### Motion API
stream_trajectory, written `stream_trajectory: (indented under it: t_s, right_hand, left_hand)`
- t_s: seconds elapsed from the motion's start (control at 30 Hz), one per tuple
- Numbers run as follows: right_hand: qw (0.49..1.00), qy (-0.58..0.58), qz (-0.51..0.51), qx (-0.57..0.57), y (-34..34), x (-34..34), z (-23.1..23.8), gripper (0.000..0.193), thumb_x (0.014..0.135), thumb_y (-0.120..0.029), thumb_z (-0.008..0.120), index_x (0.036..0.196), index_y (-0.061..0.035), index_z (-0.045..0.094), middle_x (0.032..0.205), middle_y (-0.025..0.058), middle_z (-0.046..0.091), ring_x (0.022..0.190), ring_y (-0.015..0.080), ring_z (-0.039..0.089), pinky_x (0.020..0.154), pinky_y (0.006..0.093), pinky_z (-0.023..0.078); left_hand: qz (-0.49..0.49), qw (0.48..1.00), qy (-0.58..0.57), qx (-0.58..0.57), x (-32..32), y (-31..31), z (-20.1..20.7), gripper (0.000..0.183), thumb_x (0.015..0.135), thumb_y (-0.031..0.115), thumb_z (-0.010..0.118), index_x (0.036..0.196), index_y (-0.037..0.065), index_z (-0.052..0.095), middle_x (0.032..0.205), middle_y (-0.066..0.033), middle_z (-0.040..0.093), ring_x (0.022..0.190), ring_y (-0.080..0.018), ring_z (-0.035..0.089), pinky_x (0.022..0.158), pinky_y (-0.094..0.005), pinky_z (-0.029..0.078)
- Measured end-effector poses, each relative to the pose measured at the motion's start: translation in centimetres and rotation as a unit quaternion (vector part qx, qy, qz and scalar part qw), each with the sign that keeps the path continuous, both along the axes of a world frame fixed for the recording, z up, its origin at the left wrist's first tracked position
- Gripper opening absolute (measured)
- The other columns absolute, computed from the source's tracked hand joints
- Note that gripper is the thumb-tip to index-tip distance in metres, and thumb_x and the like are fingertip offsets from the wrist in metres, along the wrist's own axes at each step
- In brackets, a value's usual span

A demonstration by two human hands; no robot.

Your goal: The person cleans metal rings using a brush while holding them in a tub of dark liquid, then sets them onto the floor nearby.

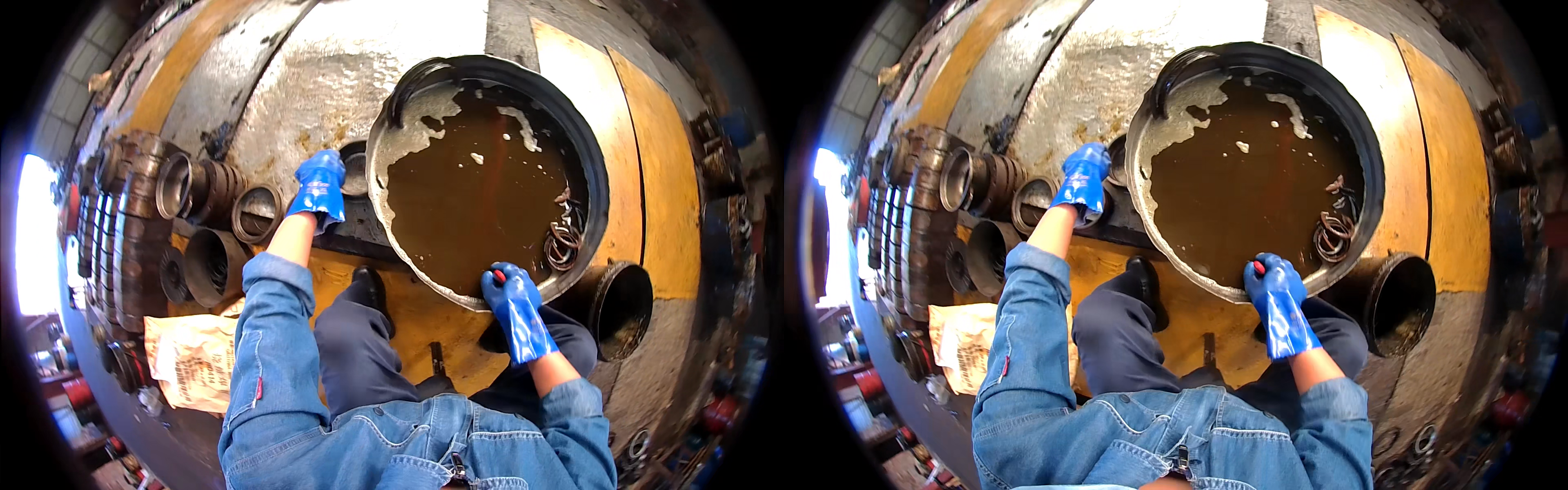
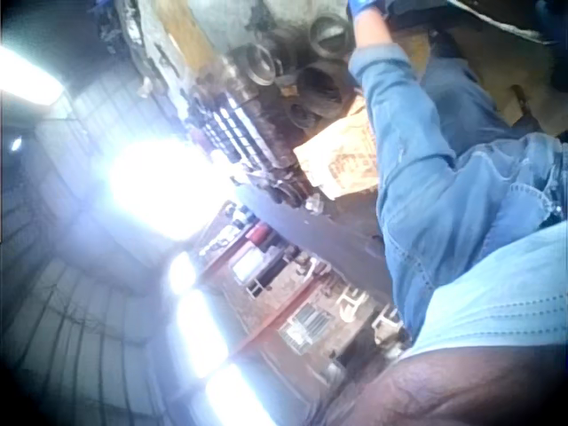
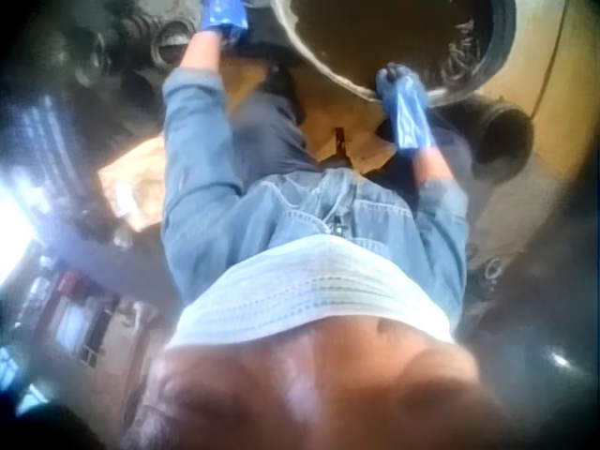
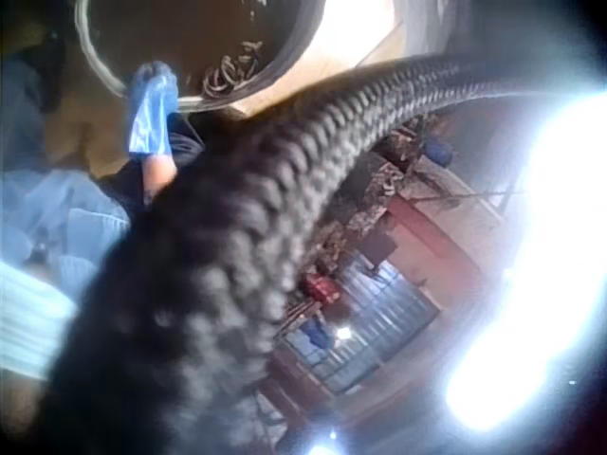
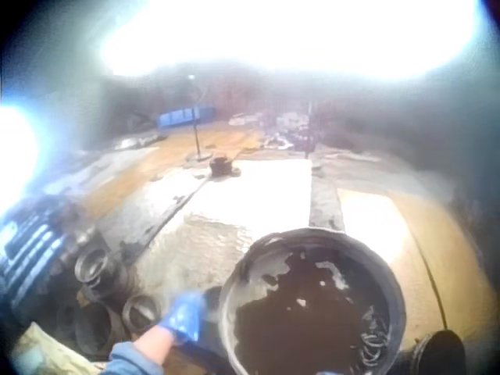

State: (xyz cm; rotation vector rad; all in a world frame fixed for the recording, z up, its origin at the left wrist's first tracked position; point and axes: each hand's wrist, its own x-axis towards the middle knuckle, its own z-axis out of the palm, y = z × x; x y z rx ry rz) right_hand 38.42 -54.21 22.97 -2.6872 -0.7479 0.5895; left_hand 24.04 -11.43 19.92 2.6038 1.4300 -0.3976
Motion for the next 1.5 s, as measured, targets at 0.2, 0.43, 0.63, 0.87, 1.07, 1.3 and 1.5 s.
stream_trajectory:
  t_s: [0.2,0.43,0.63,0.87,1.07,1.3,1.5]
  right_hand:
    - [0.998,0.048,0.015,-0.028,0.1,0.6,0.8,0.031,0.091,-0.037,0.066,0.111,-0.0173,0.08,0.112,0.0136,0.077,0.108,0.0371,0.072,0.093,0.0467,0.059]
    - [0.988,0.064,0.112,-0.082,1.8,3.7,5.8,0.036,0.094,-0.039,0.063,0.116,-0.016,0.079,0.124,0.0126,0.075,0.115,0.0363,0.071,0.096,0.0469,0.058]
    - [0.995,0.013,0.087,0.036,0.4,4.9,3.3,0.025,0.089,-0.037,0.067,0.101,-0.0194,0.079,0.104,0.0145,0.076,0.095,0.0389,0.074,0.085,0.0498,0.06]
    - [0.991,0.054,0.101,0.064,1.4,5.6,3.5,0.022,0.091,-0.039,0.068,0.097,-0.0192,0.078,0.099,0.0104,0.077,0.095,0.0356,0.074,0.08,0.0491,0.061]
    - [0.984,0.007,0.11,0.136,1.4,5.4,2.8,0.016,0.083,-0.029,0.076,0.093,-0.0165,0.076,0.086,0.009,0.076,0.085,0.033,0.075,0.074,0.0477,0.06]
    - [0.986,0.019,0.133,0.101,0.9,5.8,2.1,0.017,0.082,-0.031,0.076,0.091,-0.0151,0.075,0.086,0.01,0.076,0.082,0.0331,0.075,0.074,0.0473,0.06]
    - [0.984,0.059,0.14,0.09,1.6,5.5,3.1,0.017,0.082,-0.031,0.075,0.09,-0.0158,0.077,0.087,0.01,0.077,0.085,0.034,0.075,0.076,0.0473,0.061]
  left_hand:
    - [-0.026,0.972,-0.222,0.067,-0.9,-4.3,8.3,0.028,0.094,0.028,0.059,0.101,0.009,0.079,0.106,-0.0199,0.076,0.102,-0.0429,0.071,0.089,-0.0493,0.057]
    - [-0.048,0.97,-0.233,-0.057,5.0,-8.5,12.4,0.035,0.09,0.037,0.066,0.103,0.008,0.08,0.102,-0.0226,0.076,0.098,-0.0395,0.074,0.09,-0.0461,0.056]
    - [-0.092,0.985,-0.098,0.11,12.5,-7.7,12.0,0.043,0.086,0.044,0.076,0.101,0.004,0.077,0.107,-0.0236,0.075,0.107,-0.043,0.071,0.092,-0.0489,0.057]
    - [-0.035,0.983,0.062,0.168,21.0,-5.7,10.9,0.056,0.062,0.042,0.093,0.11,0.017,0.083,0.118,-0.0126,0.079,0.115,-0.0309,0.075,0.085,-0.0471,0.061]
    - [-0.121,0.96,0.168,0.191,23.0,-3.2,9.7,0.05,0.063,0.045,0.091,0.104,0.017,0.084,0.108,-0.012,0.08,0.107,-0.0303,0.077,0.082,-0.0448,0.063]
    - [-0.122,0.958,0.164,0.199,24.2,-5.6,10.8,0.038,0.063,0.036,0.089,0.094,0.015,0.082,0.101,-0.0107,0.08,0.1,-0.0292,0.078,0.078,-0.0459,0.063]
    - [-0.226,0.94,0.196,0.165,21.1,-6.0,11.1,0.023,0.068,0.025,0.089,0.089,0.018,0.081,0.1,-0.0083,0.08,0.099,-0.0301,0.078,0.079,-0.0417,0.062]
